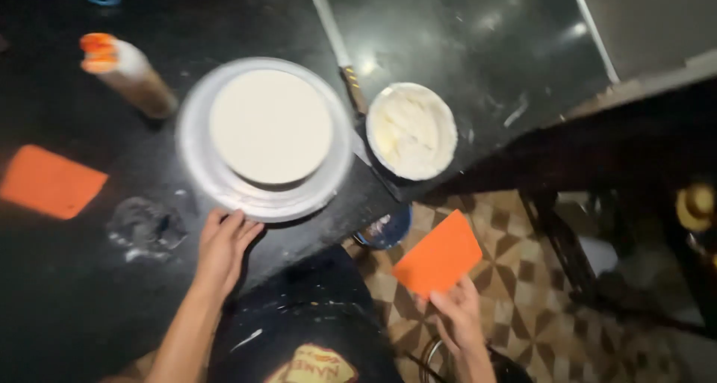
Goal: The person smooths the white frosting on a cake set on a turntable, holding an orange plastic scraper against the side while rotating the turntable, and uses a metal spatula on the top. They wipe the table with a cloth, add more frosting from a bowl, re-smooth the sides, then lift the finished cake on a board and place it on a stainless steel table next to another cake.
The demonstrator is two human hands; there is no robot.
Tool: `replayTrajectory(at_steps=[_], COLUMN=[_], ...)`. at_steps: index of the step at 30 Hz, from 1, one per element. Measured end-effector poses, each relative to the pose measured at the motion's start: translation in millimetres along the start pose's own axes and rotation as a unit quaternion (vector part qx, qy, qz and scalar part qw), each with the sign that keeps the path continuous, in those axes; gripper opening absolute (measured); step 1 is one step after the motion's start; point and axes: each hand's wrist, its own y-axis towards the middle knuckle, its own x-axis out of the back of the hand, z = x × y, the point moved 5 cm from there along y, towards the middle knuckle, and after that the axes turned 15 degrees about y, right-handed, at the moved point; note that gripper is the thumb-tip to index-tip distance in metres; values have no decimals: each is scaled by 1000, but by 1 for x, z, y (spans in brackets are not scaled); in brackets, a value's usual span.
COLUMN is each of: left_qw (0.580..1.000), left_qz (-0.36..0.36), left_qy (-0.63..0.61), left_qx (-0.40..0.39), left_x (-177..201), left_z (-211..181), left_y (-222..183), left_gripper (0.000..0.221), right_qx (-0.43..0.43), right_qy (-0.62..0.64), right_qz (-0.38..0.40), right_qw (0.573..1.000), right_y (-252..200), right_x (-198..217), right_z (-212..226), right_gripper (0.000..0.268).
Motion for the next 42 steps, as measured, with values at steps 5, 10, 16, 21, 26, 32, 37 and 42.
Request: replayTrajectory(at_steps=[5, 10, 16, 21, 26, 32, 37, 42], left_qw=[998, 998, 995, 994, 990, 990, 986, 961], left_qz=[22, -43, -78, -49, -6, -71, -76, 88], left_qy=[30, 45, 50, 92, 132, 123, 148, 258], left_qx=[50, 5, -21, 15, 51, -11, 11, 54], left_x=[1, 30, 24, 24, 15, 15, 5, -4], left_z=[-24, -50, -94, -54, -68, -105, -94, -54], left_y=[-12, 12, 5, -8, -18, -10, -18, -41], left_gripper=[25, 32, 37, 29, 25, 28, 31, 40], right_qx=[26, 154, 121, 164, 231, 218, 214, 200], right_qy=[207, 43, -93, -83, -74, -46, -54, -26], right_qz=[-57, -53, -109, -71, 20, 6, 30, 42], right_qw=[976, 986, 982, 980, 970, 975, 975, 978], right_y=[48, 81, 123, 153, 164, 180, 176, 172], right_x=[-37, -81, -116, -138, -173, -180, -194, -192], right_z=[-6, 17, 1, -31, -34, -53, -46, -51], right_gripper=[30, 35, 21, 23, 24, 28, 29, 29])
